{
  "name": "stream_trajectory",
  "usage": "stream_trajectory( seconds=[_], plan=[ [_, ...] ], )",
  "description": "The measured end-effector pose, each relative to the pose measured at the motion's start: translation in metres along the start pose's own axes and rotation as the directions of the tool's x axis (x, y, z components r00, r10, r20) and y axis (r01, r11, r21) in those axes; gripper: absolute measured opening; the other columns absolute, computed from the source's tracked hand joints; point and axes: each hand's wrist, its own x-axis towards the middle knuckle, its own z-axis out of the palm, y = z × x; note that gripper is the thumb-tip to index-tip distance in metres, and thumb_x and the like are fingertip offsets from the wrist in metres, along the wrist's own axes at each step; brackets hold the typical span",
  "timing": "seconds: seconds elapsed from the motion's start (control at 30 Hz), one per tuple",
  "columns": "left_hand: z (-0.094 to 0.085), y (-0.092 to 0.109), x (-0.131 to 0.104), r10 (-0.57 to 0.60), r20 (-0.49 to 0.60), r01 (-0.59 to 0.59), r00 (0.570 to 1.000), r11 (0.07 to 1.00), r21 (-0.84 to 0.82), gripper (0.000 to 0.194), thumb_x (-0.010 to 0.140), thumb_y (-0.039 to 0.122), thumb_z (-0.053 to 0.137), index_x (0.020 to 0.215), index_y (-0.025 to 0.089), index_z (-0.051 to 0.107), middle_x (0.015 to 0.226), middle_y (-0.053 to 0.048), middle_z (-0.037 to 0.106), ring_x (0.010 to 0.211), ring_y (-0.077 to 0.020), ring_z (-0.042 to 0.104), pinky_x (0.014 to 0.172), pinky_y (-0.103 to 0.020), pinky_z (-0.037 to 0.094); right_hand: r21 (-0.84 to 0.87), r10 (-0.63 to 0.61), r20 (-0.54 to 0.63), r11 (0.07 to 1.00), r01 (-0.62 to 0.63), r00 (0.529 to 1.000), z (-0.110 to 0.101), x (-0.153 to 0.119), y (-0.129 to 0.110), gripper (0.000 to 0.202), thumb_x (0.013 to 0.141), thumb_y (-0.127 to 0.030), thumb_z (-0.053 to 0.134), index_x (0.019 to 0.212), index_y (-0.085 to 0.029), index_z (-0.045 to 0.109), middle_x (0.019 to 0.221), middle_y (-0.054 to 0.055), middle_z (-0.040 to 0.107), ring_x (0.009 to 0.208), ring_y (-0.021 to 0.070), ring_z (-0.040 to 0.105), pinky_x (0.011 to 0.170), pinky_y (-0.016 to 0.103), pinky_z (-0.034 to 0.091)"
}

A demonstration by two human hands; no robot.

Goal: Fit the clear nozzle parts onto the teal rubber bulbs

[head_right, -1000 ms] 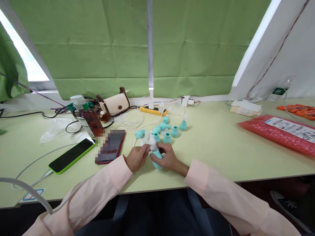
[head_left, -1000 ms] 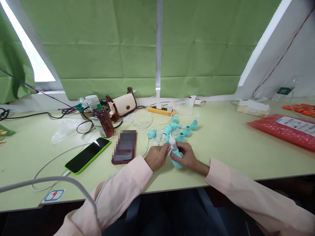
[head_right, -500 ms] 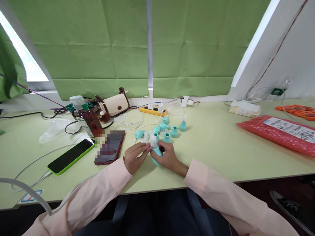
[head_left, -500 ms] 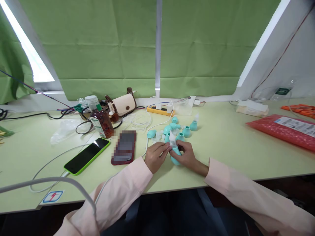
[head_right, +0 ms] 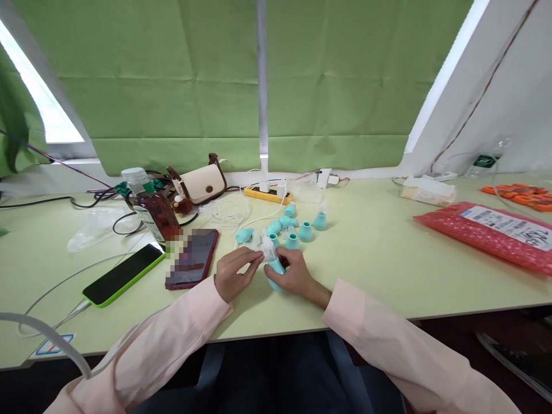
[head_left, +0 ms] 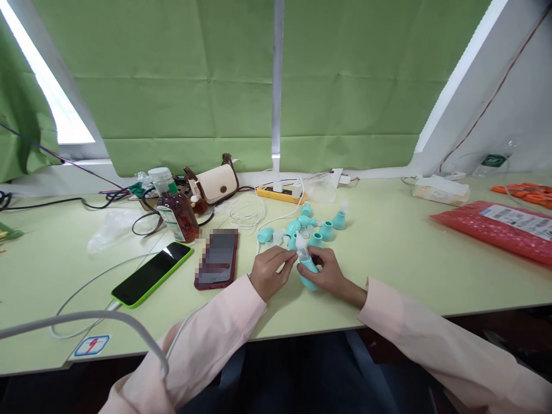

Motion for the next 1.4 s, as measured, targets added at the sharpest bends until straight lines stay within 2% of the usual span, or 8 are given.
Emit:
stream_trajectory(
  seconds=[0.27,0.43,0.83,1.0,1.07,1.17,1.23,1.4],
  plan=[
    [-0.0061,-0.0021,0.0038,0.126,0.151,-0.145,0.98,0.982,0.119,0.009,0.074,0.01,0.048,0.071,0.013,0.056,0.058,-0.004,0.06,0.053,-0.0121,0.053,0.05,-0.024,0.043,-0.032,-0.018,0.083,0.999,0.021,0.996,-0.0028,0.0005,-0.0018,0.013,0.061,-0.022,0.051,0.054,-0.016,0.043,0.048,-0.005,0.028,0.045,0.0062,0.024,0.042,0.021,0.022],
    [-0.0078,-0.0008,0.0056,0.145,0.188,-0.172,0.972,0.975,0.139,0.012,0.073,0.009,0.046,0.065,0.014,0.053,0.054,-0.002,0.057,0.051,-0.0107,0.05,0.049,-0.022,0.042,-0.027,-0.033,0.125,0.999,0.036,0.992,-0.0029,-0.0003,-0.003,0.011,0.061,-0.021,0.051,0.054,-0.015,0.045,0.048,-0.005,0.03,0.046,0.0062,0.025,0.043,0.021,0.023],
    [-0.0014,0.0002,-0.0019,0.064,0.081,-0.077,0.995,0.984,0.162,0.013,0.072,0.01,0.044,0.062,0.017,0.047,0.05,0.002,0.05,0.046,-0.0084,0.047,0.047,-0.02,0.04,0.039,0.046,0.045,0.998,-0.048,0.998,0.0024,-0.0015,-0.0013,0.013,0.062,-0.022,0.054,0.055,-0.016,0.045,0.048,-0.005,0.025,0.046,0.0066,0.024,0.042,0.02,0.02],
    [-0.0028,0.0025,-0.0012,-0.01,0.048,0.005,0.999,0.995,0.104,0.009,0.071,0.011,0.047,0.063,0.016,0.049,0.051,0.002,0.051,0.048,-0.0084,0.048,0.047,-0.02,0.041,0.111,0.094,0.073,0.989,-0.102,0.993,0.0023,-0.0001,-0.0007,0.016,0.064,-0.024,0.052,0.054,-0.015,0.043,0.049,-0.005,0.025,0.046,0.0063,0.023,0.041,0.02,0.021],
    [-0.0049,0.004,0.0003,-0.052,0.039,0.049,0.998,0.996,0.07,0.003,0.07,0.014,0.049,0.071,0.015,0.052,0.053,0.001,0.052,0.049,-0.0087,0.048,0.048,-0.02,0.042,0.144,0.109,0.092,0.982,-0.121,0.99,0.0012,0.0013,-0.0011,0.015,0.064,-0.025,0.052,0.055,-0.015,0.044,0.049,-0.005,0.025,0.046,0.0062,0.023,0.041,0.02,0.021],
    [-0.0068,0.0048,0.0026,-0.099,0.039,0.098,0.994,0.995,0.021,0.02,0.071,0.018,0.051,0.091,0.013,0.052,0.059,-0.001,0.056,0.053,-0.0098,0.051,0.05,-0.022,0.046,0.187,0.123,0.107,0.972,-0.141,0.987,-0.0005,0.0029,-0.0017,0.015,0.064,-0.026,0.052,0.057,-0.015,0.045,0.049,-0.005,0.027,0.046,0.0062,0.023,0.041,0.02,0.022],
    [-0.0059,0.0038,0.0035,-0.1,0.056,0.101,0.993,0.995,-0.012,0.025,0.072,0.018,0.052,0.096,0.013,0.052,0.065,-0.003,0.059,0.058,-0.0109,0.054,0.054,-0.023,0.048,0.21,0.127,0.111,0.966,-0.148,0.986,-0.0012,0.0034,-0.0019,0.015,0.064,-0.027,0.052,0.058,-0.015,0.046,0.05,-0.005,0.029,0.046,0.0062,0.024,0.041,0.02,0.023],
    [0.0004,-0.0011,0.0001,-0.078,0.07,0.082,0.995,0.994,-0.067,0.009,0.074,0.015,0.052,0.079,0.015,0.059,0.07,-0.007,0.063,0.067,-0.0131,0.058,0.06,-0.026,0.049,0.233,0.142,0.114,0.958,-0.165,0.983,-0.0006,0.0033,-0.0016,0.014,0.063,-0.026,0.053,0.059,-0.015,0.046,0.05,-0.004,0.029,0.047,0.0061,0.024,0.041,0.02,0.022]
  ],
)
